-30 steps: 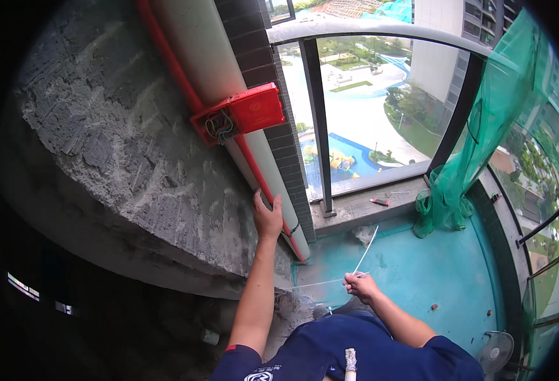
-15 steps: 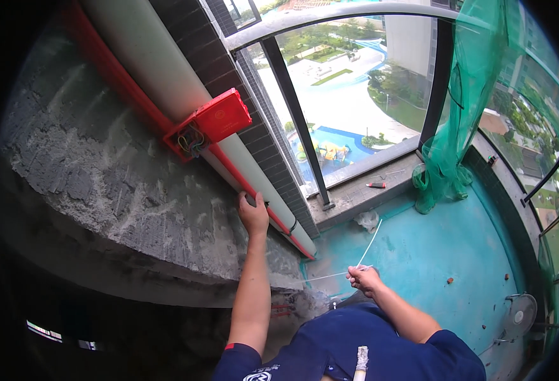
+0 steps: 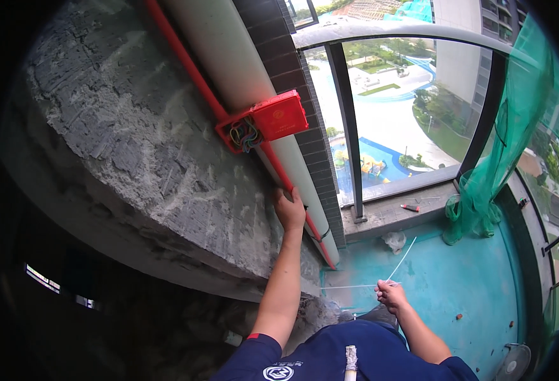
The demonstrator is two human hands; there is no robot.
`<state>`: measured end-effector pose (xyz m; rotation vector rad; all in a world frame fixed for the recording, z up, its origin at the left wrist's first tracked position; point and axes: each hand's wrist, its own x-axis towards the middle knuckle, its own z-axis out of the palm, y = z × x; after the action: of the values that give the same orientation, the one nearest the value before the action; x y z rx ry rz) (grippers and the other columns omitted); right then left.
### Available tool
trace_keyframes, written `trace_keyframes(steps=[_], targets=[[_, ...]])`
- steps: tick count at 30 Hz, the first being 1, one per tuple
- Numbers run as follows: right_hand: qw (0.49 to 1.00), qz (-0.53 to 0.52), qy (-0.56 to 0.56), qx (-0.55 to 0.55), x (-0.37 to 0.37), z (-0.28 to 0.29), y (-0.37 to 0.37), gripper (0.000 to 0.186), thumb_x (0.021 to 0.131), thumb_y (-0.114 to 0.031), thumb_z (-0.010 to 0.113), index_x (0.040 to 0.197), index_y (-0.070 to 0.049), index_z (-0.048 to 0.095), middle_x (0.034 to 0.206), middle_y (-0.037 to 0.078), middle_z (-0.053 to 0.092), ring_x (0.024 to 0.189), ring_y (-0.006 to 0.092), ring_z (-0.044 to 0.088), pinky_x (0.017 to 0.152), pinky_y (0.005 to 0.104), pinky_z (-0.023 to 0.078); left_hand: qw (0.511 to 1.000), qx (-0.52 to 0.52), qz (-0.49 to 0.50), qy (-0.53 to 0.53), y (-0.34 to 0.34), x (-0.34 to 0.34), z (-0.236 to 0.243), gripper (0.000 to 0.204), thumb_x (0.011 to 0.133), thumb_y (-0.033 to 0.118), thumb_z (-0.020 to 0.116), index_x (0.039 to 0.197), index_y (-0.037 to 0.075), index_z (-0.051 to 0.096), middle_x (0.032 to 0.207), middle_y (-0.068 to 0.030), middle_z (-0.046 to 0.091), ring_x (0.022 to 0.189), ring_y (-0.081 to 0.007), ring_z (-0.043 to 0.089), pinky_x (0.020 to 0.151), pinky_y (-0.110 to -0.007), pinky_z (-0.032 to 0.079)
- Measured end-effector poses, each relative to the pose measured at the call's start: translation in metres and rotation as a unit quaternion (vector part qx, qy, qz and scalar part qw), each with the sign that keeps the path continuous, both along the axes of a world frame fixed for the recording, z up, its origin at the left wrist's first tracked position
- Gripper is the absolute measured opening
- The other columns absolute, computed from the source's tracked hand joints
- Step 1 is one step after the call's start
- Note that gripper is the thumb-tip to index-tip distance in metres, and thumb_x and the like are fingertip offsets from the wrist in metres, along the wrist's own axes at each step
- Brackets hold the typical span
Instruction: The person takes a pair of pliers from a bag and then uses them to pull and secure electrical wires through a junction box on a wall pipe.
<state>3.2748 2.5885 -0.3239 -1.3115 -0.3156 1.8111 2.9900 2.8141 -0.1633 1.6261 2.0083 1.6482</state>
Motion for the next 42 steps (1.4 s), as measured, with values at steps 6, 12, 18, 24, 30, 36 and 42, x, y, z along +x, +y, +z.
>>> trace_keyframes(steps=[6, 12, 18, 24, 30, 36, 42], targets=[[1.000, -0.001, -0.008, -0.005, 0.006, 0.002, 0.001, 0.015, 0.090, -0.020, 0.064, 0.088, -0.008, 0.057, 0.074, 0.004, 0.062, 0.056, 0.0092, 0.054, 0.049, 0.0219, 0.046, 1.000, -0.006, -0.012, -0.010, -0.001, -0.001, -0.002, 0.037, 0.090, 0.024, 0.062, 0.114, -0.003, 0.055, 0.110, -0.0235, 0.061, 0.102, -0.0397, 0.058, 0.091, -0.041, 0.046], [1.000, 0.018, -0.020, -0.003, 0.000, 0.002, 0.009, 0.015, 0.091, -0.021, 0.064, 0.088, -0.007, 0.057, 0.074, 0.003, 0.062, 0.056, 0.0093, 0.054, 0.048, 0.0219, 0.047, 1.000, -0.010, -0.004, -0.016, -0.001, -0.001, 0.000, 0.036, 0.089, 0.022, 0.063, 0.114, -0.003, 0.056, 0.111, -0.0231, 0.061, 0.102, -0.0384, 0.058, 0.091, -0.040, 0.046], [1.000, 0.016, -0.006, 0.000, -0.007, 0.007, 0.010, 0.013, 0.092, -0.017, 0.062, 0.089, -0.006, 0.058, 0.074, 0.005, 0.062, 0.057, 0.0089, 0.054, 0.050, 0.0222, 0.046, 0.999, 0.030, 0.006, 0.026, 0.000, 0.006, -0.005, 0.032, 0.086, 0.022, 0.065, 0.105, -0.002, 0.057, 0.116, -0.0253, 0.055, 0.108, -0.0424, 0.051, 0.094, -0.045, 0.042], [0.999, 0.035, -0.001, -0.005, -0.007, 0.006, 0.014, 0.013, 0.091, -0.019, 0.064, 0.090, -0.008, 0.057, 0.075, 0.004, 0.062, 0.057, 0.0087, 0.055, 0.050, 0.0215, 0.046, 0.995, 0.066, 0.004, 0.069, 0.008, 0.003, -0.019, 0.030, 0.083, 0.023, 0.069, 0.101, 0.001, 0.060, 0.122, -0.0240, 0.052, 0.112, -0.0423, 0.049, 0.095, -0.046, 0.042], [0.999, 0.041, -0.015, 0.002, -0.010, 0.011, 0.018, 0.012, 0.091, -0.018, 0.062, 0.089, -0.007, 0.058, 0.075, 0.004, 0.062, 0.058, 0.0090, 0.055, 0.051, 0.0220, 0.046, 0.998, 0.052, -0.008, 0.035, 0.003, 0.006, -0.011, 0.029, 0.083, 0.021, 0.071, 0.105, 0.003, 0.063, 0.127, -0.0224, 0.051, 0.116, -0.0392, 0.047, 0.098, -0.045, 0.041], [0.999, 0.049, -0.013, 0.003, -0.011, 0.009, 0.016, 0.013, 0.092, -0.018, 0.061, 0.088, -0.006, 0.058, 0.075, 0.004, 0.062, 0.058, 0.0087, 0.054, 0.051, 0.0216, 0.046, 0.999, 0.026, -0.007, 0.034, -0.002, 0.004, -0.003, 0.026, 0.083, 0.022, 0.070, 0.100, 0.002, 0.064, 0.122, -0.0199, 0.054, 0.117, -0.0376, 0.047, 0.100, -0.044, 0.041], [0.999, 0.043, -0.020, -0.001, -0.009, 0.003, 0.014, 0.015, 0.093, -0.018, 0.060, 0.085, -0.006, 0.058, 0.073, 0.003, 0.061, 0.056, 0.0082, 0.054, 0.050, 0.0214, 0.046, 0.999, 0.008, -0.022, 0.038, 0.002, 0.006, -0.004, 0.027, 0.082, 0.023, 0.072, 0.092, 0.000, 0.065, 0.122, -0.0226, 0.054, 0.117, -0.0369, 0.045, 0.099, -0.045, 0.039]])
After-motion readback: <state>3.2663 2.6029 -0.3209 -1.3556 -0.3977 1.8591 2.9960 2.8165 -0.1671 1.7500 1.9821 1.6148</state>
